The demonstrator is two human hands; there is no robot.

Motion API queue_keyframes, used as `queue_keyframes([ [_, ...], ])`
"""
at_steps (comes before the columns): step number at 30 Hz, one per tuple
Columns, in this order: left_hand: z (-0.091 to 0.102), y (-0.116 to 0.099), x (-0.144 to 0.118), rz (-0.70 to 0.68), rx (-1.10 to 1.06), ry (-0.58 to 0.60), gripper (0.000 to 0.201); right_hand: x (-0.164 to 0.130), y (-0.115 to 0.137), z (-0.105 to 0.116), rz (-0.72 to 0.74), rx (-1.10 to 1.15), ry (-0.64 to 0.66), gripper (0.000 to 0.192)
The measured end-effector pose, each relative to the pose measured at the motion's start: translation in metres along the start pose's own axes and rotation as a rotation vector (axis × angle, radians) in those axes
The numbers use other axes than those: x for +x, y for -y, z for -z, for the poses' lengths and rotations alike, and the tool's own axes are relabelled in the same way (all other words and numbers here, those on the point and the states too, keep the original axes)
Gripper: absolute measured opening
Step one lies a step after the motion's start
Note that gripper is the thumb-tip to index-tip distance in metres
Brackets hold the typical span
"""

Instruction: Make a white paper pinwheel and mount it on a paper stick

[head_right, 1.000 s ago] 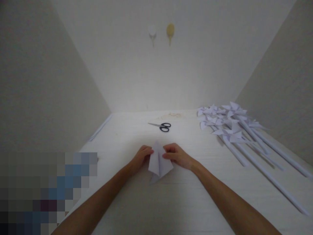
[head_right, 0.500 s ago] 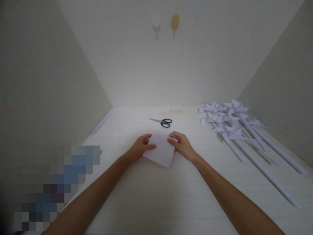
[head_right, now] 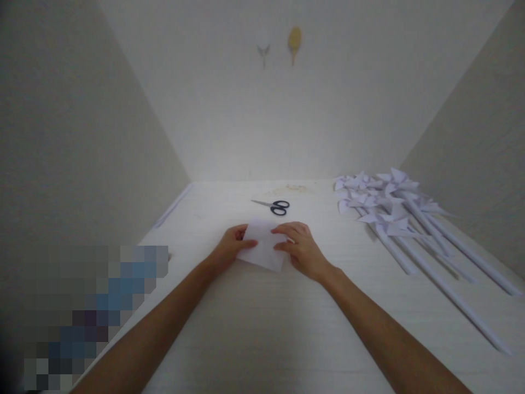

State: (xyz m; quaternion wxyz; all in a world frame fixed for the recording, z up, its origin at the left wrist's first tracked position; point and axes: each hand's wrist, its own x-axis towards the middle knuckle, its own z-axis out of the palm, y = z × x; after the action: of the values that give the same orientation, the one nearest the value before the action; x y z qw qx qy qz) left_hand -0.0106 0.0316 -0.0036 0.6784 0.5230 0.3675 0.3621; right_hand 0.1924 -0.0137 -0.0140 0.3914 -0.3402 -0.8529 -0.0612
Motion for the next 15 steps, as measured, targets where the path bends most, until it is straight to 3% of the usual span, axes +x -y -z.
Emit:
queue_keyframes([
  [6,0.0017,-0.002,0.0004,-0.01,-0.002,-0.019,0.038,-0.0008,-0.0018,-0.0042,0.016,-0.051,0.011,0.028],
  [15,0.0024,-0.001,-0.0017,-0.079,0.138,0.037,0.029,-0.0009,0.0026,-0.001,-0.027,-0.02,0.057,0.009],
])
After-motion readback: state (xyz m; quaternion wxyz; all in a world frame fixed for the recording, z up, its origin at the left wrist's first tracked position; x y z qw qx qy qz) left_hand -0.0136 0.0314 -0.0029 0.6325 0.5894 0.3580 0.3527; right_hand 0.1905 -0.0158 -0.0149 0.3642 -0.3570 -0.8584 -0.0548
